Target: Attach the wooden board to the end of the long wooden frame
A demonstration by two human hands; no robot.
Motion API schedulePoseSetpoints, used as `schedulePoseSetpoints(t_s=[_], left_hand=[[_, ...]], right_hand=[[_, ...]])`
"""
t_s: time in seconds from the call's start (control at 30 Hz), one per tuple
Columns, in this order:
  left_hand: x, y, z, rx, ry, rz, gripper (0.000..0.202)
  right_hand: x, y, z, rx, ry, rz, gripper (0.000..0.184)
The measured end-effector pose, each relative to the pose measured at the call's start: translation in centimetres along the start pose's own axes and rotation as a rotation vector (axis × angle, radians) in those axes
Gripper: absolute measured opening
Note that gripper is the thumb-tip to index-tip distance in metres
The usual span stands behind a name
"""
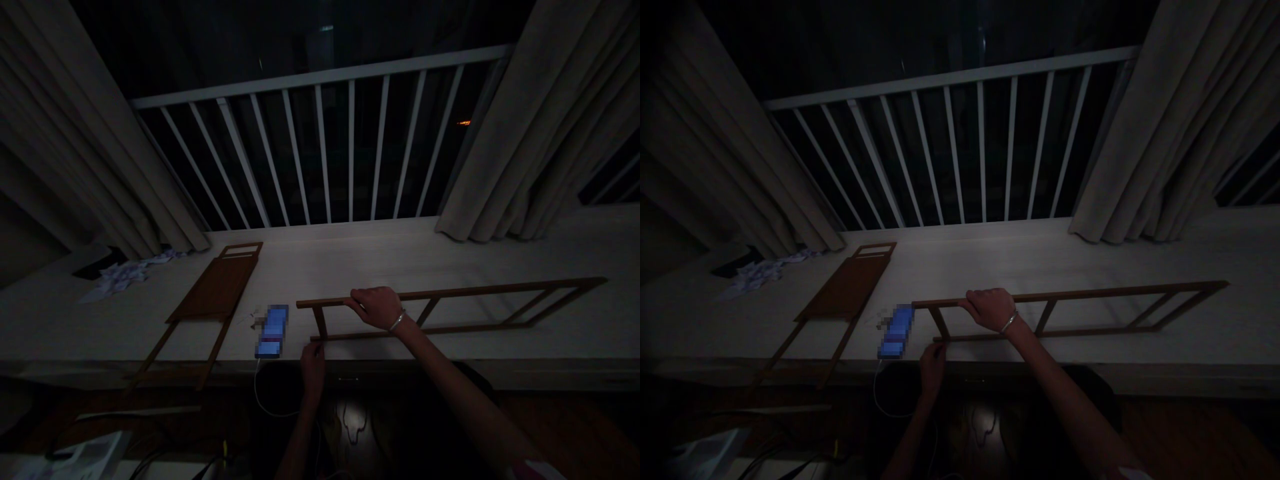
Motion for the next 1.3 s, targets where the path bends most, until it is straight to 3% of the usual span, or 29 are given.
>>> schedulePoseSetpoints(t_s=[0.5, 0.77, 1.03, 1.3], left_hand=[[-1.1, -2.0, 2.0, 0.018, -0.14, -0.13, 0.021], [-1.5, -3.1, 1.1, 0.173, -0.195, -0.23, 0.016], [-1.5, -4.1, 1.0, 0.23, -0.213, -0.275, 0.012], [-3.1, -3.2, -0.8, 0.292, -0.176, -0.329, 0.008]], right_hand=[[-0.1, 0.0, 0.0, 0.011, -0.002, -0.002, 0.046], [-0.1, -0.2, -0.1, 0.036, 0.011, -0.019, 0.048], [0.0, -0.1, 0.0, 0.024, 0.008, -0.012, 0.049], [-2.9, 1.4, 0.1, 0.013, 0.029, -0.004, 0.049]])
Point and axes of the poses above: each hand's wrist, its own y-axis away from the middle knuckle, its own z-axis out of the back of the hand, x = y × z, the point moved 7 cm from there along -y, towards the middle knuckle, and after that the axes turned 1 degree about -y, right-handed, at the moved point
